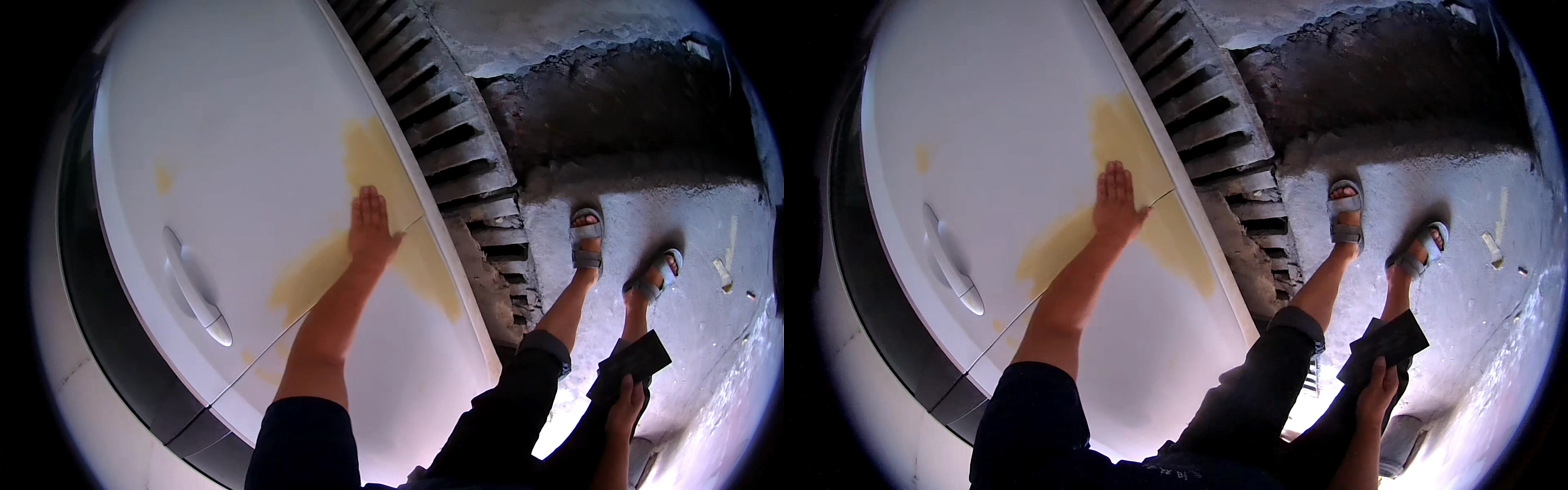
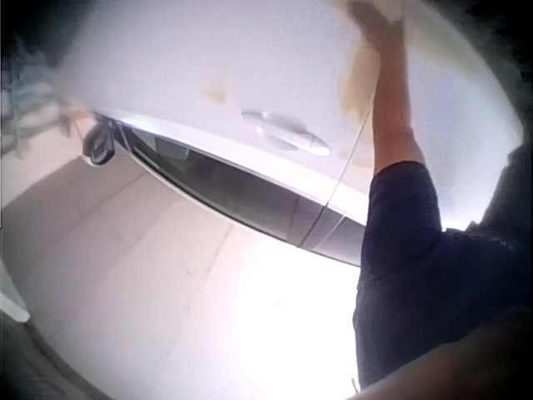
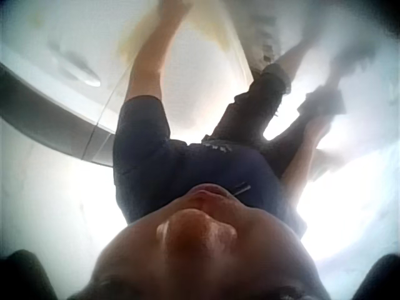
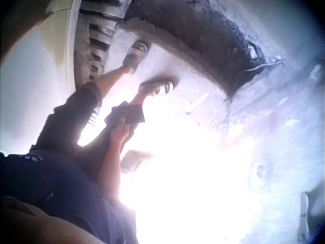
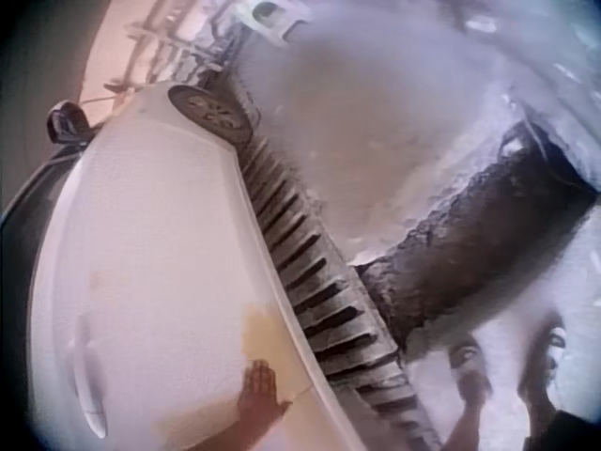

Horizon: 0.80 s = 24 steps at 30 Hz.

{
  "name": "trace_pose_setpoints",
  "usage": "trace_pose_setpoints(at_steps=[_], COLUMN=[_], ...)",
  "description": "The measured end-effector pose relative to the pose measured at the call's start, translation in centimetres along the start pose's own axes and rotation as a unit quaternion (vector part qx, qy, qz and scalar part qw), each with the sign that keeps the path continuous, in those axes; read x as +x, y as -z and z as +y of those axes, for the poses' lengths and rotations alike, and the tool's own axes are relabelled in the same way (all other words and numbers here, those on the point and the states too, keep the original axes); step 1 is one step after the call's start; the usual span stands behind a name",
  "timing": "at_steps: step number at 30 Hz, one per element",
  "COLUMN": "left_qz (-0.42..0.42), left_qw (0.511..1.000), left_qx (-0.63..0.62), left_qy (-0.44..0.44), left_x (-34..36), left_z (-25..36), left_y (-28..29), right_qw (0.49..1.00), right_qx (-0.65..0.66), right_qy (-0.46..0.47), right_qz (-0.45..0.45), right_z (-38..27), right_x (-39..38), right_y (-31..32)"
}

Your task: The person applies a yellowish body filler to the rear bumper of a dark-colored SUV using a metal spreader. They smooth the filler over a damaged area and then scrape the spreader clean on a nearby white car.

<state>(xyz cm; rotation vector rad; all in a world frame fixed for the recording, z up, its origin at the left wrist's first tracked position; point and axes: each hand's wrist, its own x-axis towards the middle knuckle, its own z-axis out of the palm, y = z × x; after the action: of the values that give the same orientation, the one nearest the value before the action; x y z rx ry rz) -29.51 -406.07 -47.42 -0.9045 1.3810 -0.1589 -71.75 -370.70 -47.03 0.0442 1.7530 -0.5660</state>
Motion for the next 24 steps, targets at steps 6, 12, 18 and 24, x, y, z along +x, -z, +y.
trace_pose_setpoints(at_steps=[6,12,18,24], left_qz=[-0.020,0.081,0.087,0.032], left_qw=[0.989,0.993,0.992,0.965], left_qx=[0.043,0.066,0.077,0.043], left_qy=[-0.140,0.046,-0.053,-0.256], left_x=[0.8,11.1,13.2,5.2], left_z=[-1.5,-9.3,-4.0,1.4], left_y=[-0.6,6.4,3.2,-0.9], right_qw=[0.998,0.999,0.999,0.996], right_qx=[0.057,0.043,0.047,0.078], right_qy=[-0.035,-0.008,-0.018,-0.032], right_qz=[0.002,0.024,0.012,0.038], right_z=[1.9,-0.8,-3.4,-2.2], right_x=[0.5,0.9,1.3,1.6], right_y=[-0.1,-1.7,-2.6,-3.6])
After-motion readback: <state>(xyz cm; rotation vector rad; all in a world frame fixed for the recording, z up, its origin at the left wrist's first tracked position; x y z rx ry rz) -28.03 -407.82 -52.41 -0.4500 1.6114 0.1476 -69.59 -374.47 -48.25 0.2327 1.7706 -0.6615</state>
